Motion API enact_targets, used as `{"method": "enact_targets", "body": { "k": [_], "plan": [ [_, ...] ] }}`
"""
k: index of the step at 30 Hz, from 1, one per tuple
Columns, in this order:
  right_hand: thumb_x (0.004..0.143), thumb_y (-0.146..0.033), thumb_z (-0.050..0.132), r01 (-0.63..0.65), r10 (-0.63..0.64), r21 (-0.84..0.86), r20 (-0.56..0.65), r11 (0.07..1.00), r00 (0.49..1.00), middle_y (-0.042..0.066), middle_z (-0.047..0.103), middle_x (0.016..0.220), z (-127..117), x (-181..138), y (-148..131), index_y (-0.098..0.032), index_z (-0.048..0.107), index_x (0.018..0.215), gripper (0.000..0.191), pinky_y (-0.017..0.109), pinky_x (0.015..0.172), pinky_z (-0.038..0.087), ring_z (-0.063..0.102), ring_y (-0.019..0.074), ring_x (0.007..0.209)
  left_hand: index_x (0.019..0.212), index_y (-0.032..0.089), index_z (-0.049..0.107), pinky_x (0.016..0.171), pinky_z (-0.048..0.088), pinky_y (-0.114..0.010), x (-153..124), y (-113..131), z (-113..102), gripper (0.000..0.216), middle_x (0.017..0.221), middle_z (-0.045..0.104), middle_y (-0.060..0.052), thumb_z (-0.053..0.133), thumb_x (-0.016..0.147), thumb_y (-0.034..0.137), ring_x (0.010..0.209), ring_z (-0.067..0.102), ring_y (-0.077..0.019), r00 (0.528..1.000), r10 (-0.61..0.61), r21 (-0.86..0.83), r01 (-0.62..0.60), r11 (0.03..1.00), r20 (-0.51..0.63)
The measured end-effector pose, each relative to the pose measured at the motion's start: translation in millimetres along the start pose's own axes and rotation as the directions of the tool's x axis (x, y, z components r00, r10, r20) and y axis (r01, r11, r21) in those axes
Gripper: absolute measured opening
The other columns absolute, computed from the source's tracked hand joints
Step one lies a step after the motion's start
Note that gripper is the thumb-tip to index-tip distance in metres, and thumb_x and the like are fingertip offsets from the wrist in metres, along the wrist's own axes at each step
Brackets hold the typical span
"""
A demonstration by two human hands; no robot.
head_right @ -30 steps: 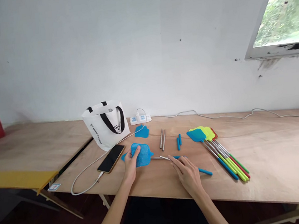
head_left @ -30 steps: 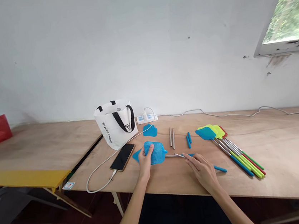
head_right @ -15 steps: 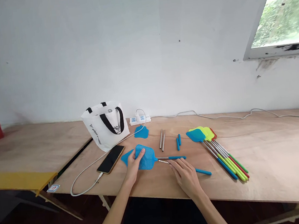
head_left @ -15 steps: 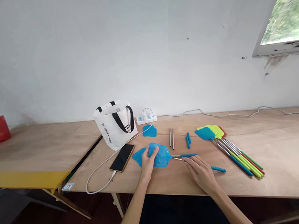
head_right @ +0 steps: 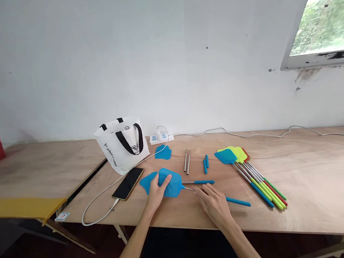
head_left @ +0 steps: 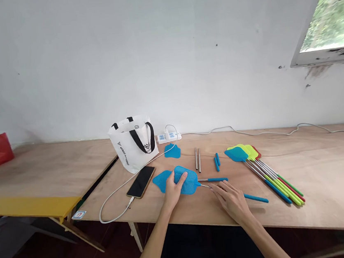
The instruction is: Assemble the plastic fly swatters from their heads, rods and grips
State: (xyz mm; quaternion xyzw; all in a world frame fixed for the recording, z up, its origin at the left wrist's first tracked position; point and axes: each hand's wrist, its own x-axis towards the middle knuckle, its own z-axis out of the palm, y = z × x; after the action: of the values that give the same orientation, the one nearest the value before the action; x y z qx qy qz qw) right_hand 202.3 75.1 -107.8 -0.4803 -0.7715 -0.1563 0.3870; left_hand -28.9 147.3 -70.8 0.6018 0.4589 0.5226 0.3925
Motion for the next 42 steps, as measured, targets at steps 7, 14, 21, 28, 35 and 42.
{"method": "enact_targets", "body": {
  "k": [7, 14, 21, 28, 35, 42],
  "plan": [
    [0.104, -0.020, 0.044, -0.045, 0.045, -0.014, 0.019, 0.999, 0.999, 0.004, 0.068, 0.083, -2.2, -2.8, 5.2, -0.025, 0.074, 0.112, 0.031, 0.029, 0.066, 0.044, 0.062, 0.0184, 0.080, 0.087, 0.022, 0.064, 0.078, 0.050, -0.033, -11.4, 7.0, 10.8, 0.035, 0.077, 0.066, -0.002, 0.074, 0.082, 0.056, 0.077, 0.062, -0.0224, 0.998, 0.027, -0.121, -0.020, 0.993, 0.059],
    [0.104, -0.018, 0.042, -0.046, 0.047, -0.010, 0.050, 0.999, 0.998, 0.004, 0.067, 0.084, -1.5, -5.9, 9.6, -0.023, 0.073, 0.110, 0.033, 0.028, 0.064, 0.042, 0.062, 0.0175, 0.081, 0.103, 0.022, 0.069, 0.092, 0.051, -0.038, -18.2, 17.5, 11.5, 0.039, 0.098, 0.073, -0.007, 0.079, 0.077, 0.049, 0.095, 0.067, -0.0278, 0.996, -0.002, -0.143, 0.016, 0.990, 0.092],
    [0.106, -0.023, 0.044, -0.044, 0.044, 0.008, 0.052, 0.999, 0.998, 0.004, 0.066, 0.081, -0.4, -4.2, 8.3, -0.024, 0.074, 0.111, 0.030, 0.027, 0.066, 0.043, 0.063, 0.0176, 0.080, 0.093, 0.021, 0.068, 0.083, 0.050, -0.034, -16.9, 9.0, 17.4, 0.031, 0.090, 0.070, -0.006, 0.075, 0.082, 0.050, 0.088, 0.066, -0.0245, 0.995, 0.013, -0.158, 0.003, 0.987, 0.101],
    [0.103, -0.021, 0.044, 0.017, -0.028, 0.061, 0.186, 0.998, 0.982, 0.006, 0.070, 0.091, -0.2, 0.1, -1.0, -0.026, 0.069, 0.126, 0.034, 0.027, 0.065, 0.050, 0.065, 0.0196, 0.087, 0.072, 0.022, 0.064, 0.073, 0.045, -0.032, 9.2, 3.3, -17.0, 0.048, 0.072, 0.064, -0.003, 0.054, 0.092, 0.065, 0.073, 0.062, -0.0235, 1.000, -0.003, 0.038, 0.003, 0.999, 0.010],
    [0.086, -0.003, 0.045, 0.069, -0.096, 0.104, 0.282, 0.992, 0.955, 0.006, 0.069, 0.114, 0.3, -1.1, -3.0, -0.031, 0.054, 0.146, 0.067, 0.042, 0.089, 0.057, 0.063, 0.0240, 0.103, 0.121, 0.022, 0.065, 0.103, 0.040, -0.046, 10.5, 2.5, -60.2, 0.032, 0.133, 0.065, -0.013, 0.056, 0.092, 0.032, 0.131, 0.050, -0.0368, 0.996, 0.011, 0.810, -0.081, 0.581, 0.092],
    [0.087, 0.000, 0.044, 0.031, -0.067, 0.117, 0.321, 0.993, 0.945, 0.007, 0.067, 0.106, 0.4, -0.1, -3.4, -0.028, 0.062, 0.136, 0.059, 0.042, 0.087, 0.056, 0.062, 0.0242, 0.100, 0.146, 0.013, 0.048, 0.107, 0.036, -0.049, 4.8, -4.8, -55.0, 0.056, 0.154, 0.046, -0.022, 0.049, 0.090, 0.019, 0.143, 0.039, -0.0406, 0.966, -0.215, 0.922, -0.051, 0.385, 0.143]
  ]
}}
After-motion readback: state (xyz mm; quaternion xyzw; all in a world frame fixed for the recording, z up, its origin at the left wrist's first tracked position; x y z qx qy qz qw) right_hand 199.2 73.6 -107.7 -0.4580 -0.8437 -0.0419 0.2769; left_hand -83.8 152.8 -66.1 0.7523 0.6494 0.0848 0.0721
